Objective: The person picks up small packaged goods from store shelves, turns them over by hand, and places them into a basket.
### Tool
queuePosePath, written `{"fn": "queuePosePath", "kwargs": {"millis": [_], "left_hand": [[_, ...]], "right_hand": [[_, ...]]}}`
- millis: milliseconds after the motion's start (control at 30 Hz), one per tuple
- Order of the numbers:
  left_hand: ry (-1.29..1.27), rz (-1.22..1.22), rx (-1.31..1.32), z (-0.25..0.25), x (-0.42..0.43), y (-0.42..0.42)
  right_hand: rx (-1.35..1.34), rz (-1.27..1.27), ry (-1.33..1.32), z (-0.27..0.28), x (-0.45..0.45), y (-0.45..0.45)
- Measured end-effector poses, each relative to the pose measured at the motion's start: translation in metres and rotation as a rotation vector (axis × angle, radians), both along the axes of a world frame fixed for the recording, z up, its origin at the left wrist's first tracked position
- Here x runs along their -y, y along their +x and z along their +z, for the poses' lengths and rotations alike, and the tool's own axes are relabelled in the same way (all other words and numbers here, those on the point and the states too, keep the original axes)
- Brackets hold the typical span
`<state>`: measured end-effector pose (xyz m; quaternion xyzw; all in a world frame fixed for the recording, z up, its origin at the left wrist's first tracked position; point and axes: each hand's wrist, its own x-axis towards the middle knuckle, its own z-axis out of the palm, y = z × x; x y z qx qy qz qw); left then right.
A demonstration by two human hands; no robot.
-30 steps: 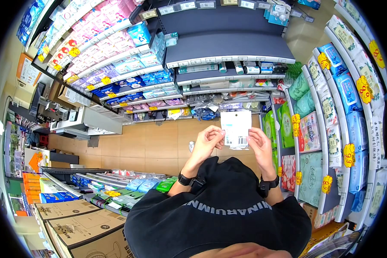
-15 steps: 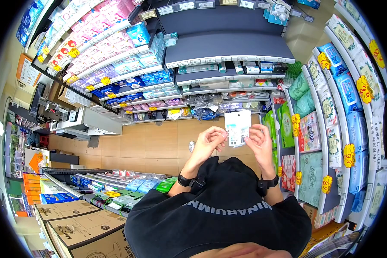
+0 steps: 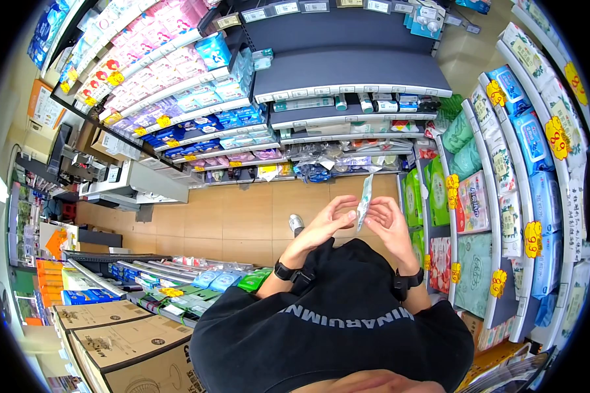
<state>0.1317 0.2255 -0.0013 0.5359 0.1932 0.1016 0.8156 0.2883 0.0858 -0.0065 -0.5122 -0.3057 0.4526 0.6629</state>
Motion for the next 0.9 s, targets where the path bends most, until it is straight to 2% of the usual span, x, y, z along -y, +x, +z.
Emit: {"fn": "queuePosePath", "kwargs": {"millis": [267, 500, 600, 900], "left_hand": [[-0.007, 0.0, 0.058, -0.01, 0.023, -0.001], [0.122, 0.159, -0.053, -0.03, 0.034, -0.011], [0.113, 0.278, -0.06, -0.018, 0.039, -0.011], [0.159, 0.35, -0.062, -0.006, 0.036, -0.016]], "right_hand": [[0.001, 0.08, -0.008, 0.003, 0.015, -0.003], [0.068, 0.18, -0.03, 0.008, 0.025, -0.005], [0.054, 0.173, -0.06, 0.011, 0.026, -0.006], [0.157, -0.064, -0.057, 0.003, 0.03, -0.001]]}}
